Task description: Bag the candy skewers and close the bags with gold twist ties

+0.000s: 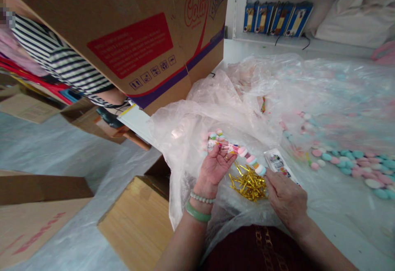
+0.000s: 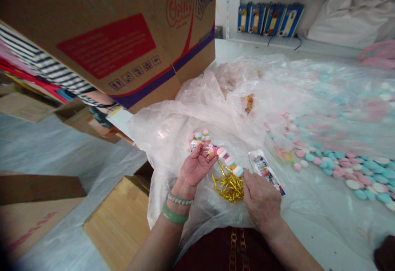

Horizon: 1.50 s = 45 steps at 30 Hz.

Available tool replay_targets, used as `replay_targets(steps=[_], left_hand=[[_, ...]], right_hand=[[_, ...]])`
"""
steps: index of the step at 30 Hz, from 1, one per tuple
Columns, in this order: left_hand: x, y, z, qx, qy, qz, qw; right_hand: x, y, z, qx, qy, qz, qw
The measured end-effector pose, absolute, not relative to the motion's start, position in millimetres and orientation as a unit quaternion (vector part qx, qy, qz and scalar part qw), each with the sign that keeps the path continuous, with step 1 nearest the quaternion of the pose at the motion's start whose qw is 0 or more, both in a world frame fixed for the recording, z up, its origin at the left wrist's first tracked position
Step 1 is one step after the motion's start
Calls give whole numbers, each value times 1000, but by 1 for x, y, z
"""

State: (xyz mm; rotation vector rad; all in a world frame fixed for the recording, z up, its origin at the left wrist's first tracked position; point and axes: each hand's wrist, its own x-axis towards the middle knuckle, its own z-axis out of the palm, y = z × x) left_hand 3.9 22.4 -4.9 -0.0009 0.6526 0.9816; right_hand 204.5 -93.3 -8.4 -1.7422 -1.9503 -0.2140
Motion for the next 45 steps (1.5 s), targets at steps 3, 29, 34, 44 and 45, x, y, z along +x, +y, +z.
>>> replay_targets(steps=[3, 29, 34, 44, 45], left_hand=[[4, 24, -6, 13, 306, 469, 828], [5, 23, -12, -16, 338, 439, 832], [5, 23, -13, -15, 346, 436, 831], [4, 17, -1, 22, 284, 449, 847], [4, 17, 0, 27, 284, 445, 849]], right_hand=[[209, -95, -8, -635, -736, -116, 204], [217, -87, 15, -665, -466, 485, 326], [221, -92, 4, -653, -391, 539, 361], [213, -96, 14, -629, -391, 567, 361], [213, -97, 15, -628, -392, 566, 363]])
